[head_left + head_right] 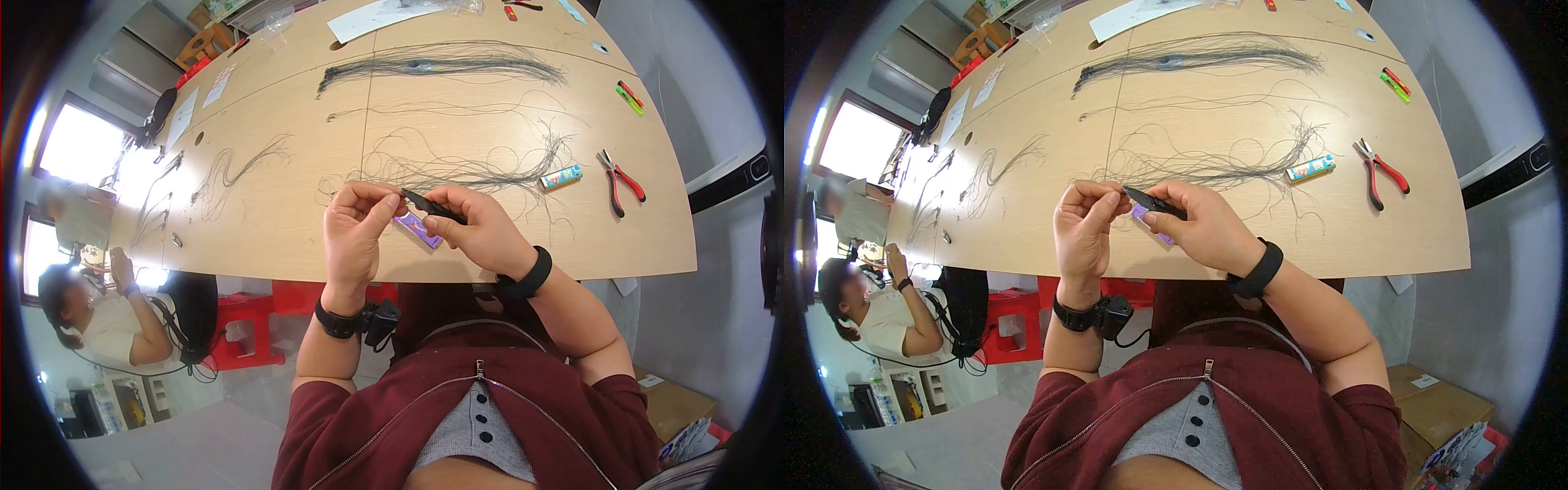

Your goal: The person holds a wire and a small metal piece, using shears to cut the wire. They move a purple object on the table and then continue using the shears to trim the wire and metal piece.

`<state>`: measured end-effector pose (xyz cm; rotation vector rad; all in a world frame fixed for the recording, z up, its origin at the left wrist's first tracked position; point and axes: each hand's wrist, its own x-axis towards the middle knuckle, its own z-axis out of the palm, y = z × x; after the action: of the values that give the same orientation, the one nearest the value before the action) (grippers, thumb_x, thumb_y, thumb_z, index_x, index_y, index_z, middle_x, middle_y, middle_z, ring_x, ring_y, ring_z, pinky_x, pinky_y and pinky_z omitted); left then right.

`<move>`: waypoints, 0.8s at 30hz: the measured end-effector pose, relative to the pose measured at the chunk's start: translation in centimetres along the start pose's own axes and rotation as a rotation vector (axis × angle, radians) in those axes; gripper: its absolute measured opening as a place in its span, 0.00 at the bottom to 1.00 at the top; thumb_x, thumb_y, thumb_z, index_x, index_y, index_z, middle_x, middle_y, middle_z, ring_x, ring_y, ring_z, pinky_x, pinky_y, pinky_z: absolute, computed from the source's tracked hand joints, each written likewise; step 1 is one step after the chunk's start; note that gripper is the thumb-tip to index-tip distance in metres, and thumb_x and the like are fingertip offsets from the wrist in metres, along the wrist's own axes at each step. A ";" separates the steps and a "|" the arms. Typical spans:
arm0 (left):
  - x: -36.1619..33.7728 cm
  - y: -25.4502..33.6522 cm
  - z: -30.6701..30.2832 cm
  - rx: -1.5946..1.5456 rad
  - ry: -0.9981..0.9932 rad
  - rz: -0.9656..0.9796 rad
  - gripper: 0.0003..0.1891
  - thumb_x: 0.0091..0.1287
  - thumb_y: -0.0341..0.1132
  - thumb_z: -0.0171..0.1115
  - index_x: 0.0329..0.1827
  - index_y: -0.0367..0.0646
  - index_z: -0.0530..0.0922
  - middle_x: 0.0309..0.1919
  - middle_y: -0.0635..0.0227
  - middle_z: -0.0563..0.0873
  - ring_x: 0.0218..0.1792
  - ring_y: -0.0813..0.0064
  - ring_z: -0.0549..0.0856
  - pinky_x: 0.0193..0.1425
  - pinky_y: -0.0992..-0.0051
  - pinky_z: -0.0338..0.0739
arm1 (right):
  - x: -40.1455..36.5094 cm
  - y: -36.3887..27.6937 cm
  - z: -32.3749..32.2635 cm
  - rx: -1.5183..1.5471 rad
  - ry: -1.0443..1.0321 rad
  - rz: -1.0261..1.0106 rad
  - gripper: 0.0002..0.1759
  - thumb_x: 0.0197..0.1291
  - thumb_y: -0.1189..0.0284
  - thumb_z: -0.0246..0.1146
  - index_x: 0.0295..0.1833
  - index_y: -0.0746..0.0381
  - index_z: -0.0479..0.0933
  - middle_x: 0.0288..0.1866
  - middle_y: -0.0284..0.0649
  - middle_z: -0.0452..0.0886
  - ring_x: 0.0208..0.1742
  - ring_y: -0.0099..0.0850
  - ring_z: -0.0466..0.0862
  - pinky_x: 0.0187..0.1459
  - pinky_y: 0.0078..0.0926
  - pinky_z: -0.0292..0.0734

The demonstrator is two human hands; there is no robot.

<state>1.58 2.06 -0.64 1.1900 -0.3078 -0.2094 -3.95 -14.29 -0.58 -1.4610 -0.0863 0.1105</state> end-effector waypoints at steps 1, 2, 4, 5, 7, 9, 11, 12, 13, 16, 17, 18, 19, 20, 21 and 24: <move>0.0 0.0 0.0 -0.005 -0.001 0.002 0.02 0.60 0.21 0.58 0.34 0.35 0.74 0.35 0.60 0.81 0.34 0.78 0.80 0.42 0.80 0.76 | 0.0 0.0 0.0 -0.002 0.001 0.005 0.14 0.58 0.75 0.60 0.48 0.69 0.72 0.36 0.33 0.77 0.37 0.18 0.75 0.41 0.17 0.72; 0.0 0.0 0.0 -0.005 -0.004 0.003 0.02 0.60 0.21 0.58 0.34 0.35 0.74 0.35 0.60 0.81 0.34 0.78 0.80 0.42 0.80 0.76 | 0.0 0.0 0.0 -0.003 0.001 0.009 0.14 0.58 0.75 0.60 0.48 0.69 0.72 0.36 0.33 0.77 0.37 0.19 0.75 0.41 0.17 0.72; 0.0 -0.1 0.0 -0.007 -0.010 0.006 0.02 0.60 0.21 0.58 0.34 0.35 0.74 0.35 0.60 0.81 0.34 0.78 0.80 0.42 0.80 0.76 | 0.0 0.0 -0.1 0.027 -0.018 0.019 0.14 0.58 0.74 0.60 0.48 0.68 0.72 0.34 0.33 0.77 0.35 0.17 0.74 0.37 0.15 0.71; 0.0 -0.1 0.0 -0.002 -0.008 0.008 0.03 0.60 0.21 0.58 0.34 0.35 0.74 0.35 0.60 0.81 0.34 0.78 0.80 0.42 0.80 0.76 | 0.1 0.0 -0.2 0.042 -0.027 0.024 0.14 0.58 0.73 0.60 0.48 0.68 0.72 0.33 0.33 0.77 0.33 0.16 0.74 0.35 0.14 0.70; 0.0 -0.1 0.0 0.007 -0.002 0.013 0.03 0.60 0.21 0.58 0.35 0.35 0.73 0.35 0.61 0.81 0.34 0.78 0.80 0.42 0.80 0.76 | 0.0 -0.1 -0.6 0.153 -0.082 0.125 0.13 0.59 0.72 0.59 0.48 0.67 0.73 0.31 0.32 0.76 0.30 0.14 0.72 0.29 0.12 0.67; 0.0 0.0 0.1 0.018 -0.010 0.020 0.04 0.59 0.21 0.58 0.36 0.35 0.73 0.34 0.62 0.81 0.34 0.78 0.80 0.41 0.81 0.76 | 0.1 -0.1 -0.9 0.270 -0.135 0.195 0.11 0.60 0.71 0.58 0.47 0.65 0.73 0.28 0.31 0.75 0.25 0.13 0.70 0.24 0.10 0.62; -0.1 0.1 0.2 0.028 -0.016 0.023 0.05 0.59 0.21 0.58 0.37 0.34 0.74 0.34 0.63 0.81 0.34 0.78 0.80 0.41 0.81 0.75 | 0.1 0.0 -1.1 0.393 -0.186 0.236 0.10 0.61 0.71 0.57 0.45 0.64 0.73 0.26 0.30 0.74 0.21 0.12 0.67 0.20 0.09 0.56; -0.1 0.1 0.2 0.031 -0.019 0.022 0.06 0.59 0.21 0.58 0.38 0.34 0.74 0.34 0.63 0.81 0.34 0.79 0.80 0.41 0.81 0.75 | 0.1 0.0 -1.2 0.419 -0.199 0.241 0.10 0.61 0.71 0.57 0.45 0.64 0.73 0.26 0.31 0.74 0.20 0.12 0.66 0.19 0.09 0.55; -0.1 0.2 0.2 0.035 -0.021 0.022 0.07 0.59 0.21 0.59 0.39 0.34 0.75 0.34 0.64 0.81 0.34 0.79 0.80 0.41 0.81 0.75 | 0.2 0.2 -1.3 0.445 -0.212 0.247 0.09 0.61 0.70 0.56 0.44 0.64 0.73 0.26 0.31 0.74 0.19 0.12 0.66 0.18 0.09 0.55; -0.1 0.1 0.0 0.085 -0.100 0.038 0.10 0.58 0.21 0.59 0.44 0.34 0.76 0.35 0.66 0.80 0.36 0.80 0.79 0.42 0.82 0.74 | 0.2 0.3 -1.6 0.499 -0.254 0.263 0.10 0.62 0.69 0.56 0.43 0.64 0.73 0.25 0.31 0.74 0.17 0.13 0.65 0.17 0.09 0.54; -0.1 0.2 -0.1 0.098 -0.123 0.031 0.11 0.58 0.21 0.60 0.45 0.34 0.76 0.35 0.67 0.79 0.36 0.81 0.78 0.42 0.82 0.74 | 0.2 0.3 -1.6 0.514 -0.269 0.268 0.10 0.62 0.69 0.56 0.43 0.64 0.73 0.25 0.31 0.74 0.16 0.13 0.65 0.16 0.09 0.53; -0.1 0.3 -0.1 0.110 -0.146 0.024 0.12 0.59 0.21 0.60 0.46 0.34 0.77 0.35 0.68 0.79 0.37 0.81 0.78 0.43 0.83 0.74 | 0.2 0.3 -1.6 0.525 -0.277 0.272 0.10 0.62 0.68 0.56 0.43 0.64 0.73 0.25 0.31 0.74 0.16 0.13 0.65 0.16 0.09 0.53; -0.1 0.4 -0.2 0.122 -0.169 0.017 0.12 0.59 0.21 0.60 0.47 0.34 0.77 0.36 0.69 0.79 0.38 0.82 0.77 0.43 0.83 0.73 | 0.2 0.2 -1.7 0.536 -0.285 0.275 0.11 0.62 0.68 0.56 0.43 0.64 0.73 0.25 0.31 0.74 0.16 0.13 0.65 0.16 0.09 0.54; -0.1 0.4 -0.2 0.137 -0.182 0.008 0.12 0.59 0.22 0.60 0.47 0.34 0.77 0.36 0.69 0.78 0.38 0.82 0.77 0.44 0.83 0.73 | 0.2 0.2 -1.7 0.546 -0.293 0.278 0.11 0.62 0.68 0.55 0.43 0.64 0.73 0.25 0.31 0.74 0.16 0.13 0.65 0.16 0.09 0.54; 0.0 0.4 -0.3 0.152 -0.196 -0.001 0.12 0.59 0.22 0.60 0.47 0.35 0.77 0.36 0.70 0.78 0.38 0.83 0.77 0.44 0.83 0.73 | 0.2 0.2 -1.7 0.553 -0.301 0.280 0.11 0.62 0.68 0.55 0.43 0.64 0.74 0.25 0.31 0.74 0.16 0.13 0.65 0.15 0.09 0.54; 0.0 0.6 -0.3 0.177 -0.221 -0.030 0.12 0.60 0.23 0.60 0.47 0.35 0.77 0.37 0.70 0.78 0.39 0.83 0.77 0.44 0.84 0.73 | 0.2 0.3 -1.8 0.573 -0.325 0.283 0.11 0.62 0.68 0.55 0.44 0.65 0.74 0.25 0.31 0.74 0.16 0.13 0.65 0.15 0.08 0.54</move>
<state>1.73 2.54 -0.16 1.3496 -0.5107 -0.3465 -3.55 -16.05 -1.03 -0.8648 -0.1020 0.5587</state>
